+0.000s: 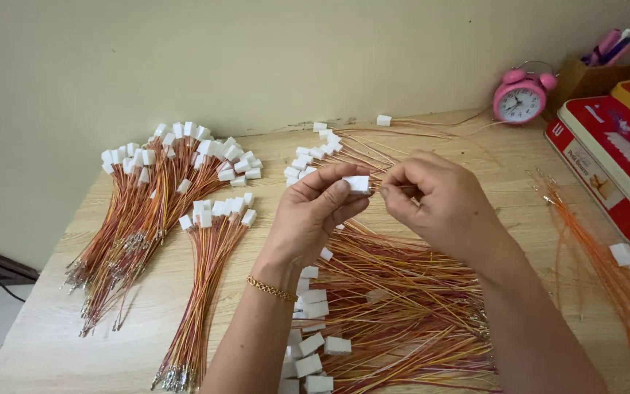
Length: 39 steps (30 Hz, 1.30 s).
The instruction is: Insert pre-crimped electrical wires into white plastic connector housings and organize the finished bundles.
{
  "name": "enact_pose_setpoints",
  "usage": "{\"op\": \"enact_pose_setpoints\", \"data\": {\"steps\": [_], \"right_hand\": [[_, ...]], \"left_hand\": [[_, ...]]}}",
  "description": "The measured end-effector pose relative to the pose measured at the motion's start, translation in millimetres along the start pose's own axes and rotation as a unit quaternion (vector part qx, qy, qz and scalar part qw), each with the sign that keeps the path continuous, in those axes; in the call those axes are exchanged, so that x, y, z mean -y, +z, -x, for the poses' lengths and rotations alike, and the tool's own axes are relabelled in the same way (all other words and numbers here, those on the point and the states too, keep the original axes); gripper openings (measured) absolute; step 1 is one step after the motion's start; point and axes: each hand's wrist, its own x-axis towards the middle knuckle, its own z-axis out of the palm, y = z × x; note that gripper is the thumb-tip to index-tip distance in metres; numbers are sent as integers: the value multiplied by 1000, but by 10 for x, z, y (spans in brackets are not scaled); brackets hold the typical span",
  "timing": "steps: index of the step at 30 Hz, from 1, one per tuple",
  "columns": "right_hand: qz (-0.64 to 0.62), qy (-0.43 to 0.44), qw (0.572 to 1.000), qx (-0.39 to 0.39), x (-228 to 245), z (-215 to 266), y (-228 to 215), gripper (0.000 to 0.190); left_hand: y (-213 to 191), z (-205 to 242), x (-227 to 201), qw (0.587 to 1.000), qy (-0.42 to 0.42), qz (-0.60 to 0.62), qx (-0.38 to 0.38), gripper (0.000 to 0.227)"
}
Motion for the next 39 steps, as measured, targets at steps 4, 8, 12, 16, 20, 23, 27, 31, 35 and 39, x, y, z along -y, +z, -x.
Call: {"op": "enact_pose_setpoints", "data": {"steps": [4, 8, 12, 16, 20, 23, 27, 31, 35, 39], "right_hand": [[5, -1, 1000, -8, 37, 9, -27, 8], [24, -12, 1000, 1, -6, 1, -3, 7], [14, -29, 999, -8, -13, -1, -7, 9], [-24, 9, 1000, 5, 11, 14, 31, 7], [21, -3, 1000, 14, -10, -10, 1, 7], [68, -15, 997, 34, -112, -36, -19, 25], [-14, 144, 978, 151, -131, -87, -94, 40], [9, 118, 979, 165, -241, 4, -382, 29], [222, 308, 879, 287, -211, -7, -510, 30], [245, 359, 858, 274, -166, -19, -508, 39]], "left_hand": [[52, 41, -45, 1000, 6, 0, 22, 22], [52, 43, -29, 1000, 0, -9, 16, 23], [62, 60, -34, 1000, 11, -1, 25, 21], [106, 63, -34, 1000, -6, -18, 23, 23], [84, 50, -47, 1000, -1, -21, 14, 22], [97, 82, -117, 999, 16, -26, 37, 22], [80, 191, -410, 986, 103, -109, 71, 21], [-81, 337, -684, 980, 137, -144, 6, 22], [-112, 349, -771, 914, 51, -398, 55, 25], [-149, 301, -726, 804, -56, -591, 21, 29]]}}
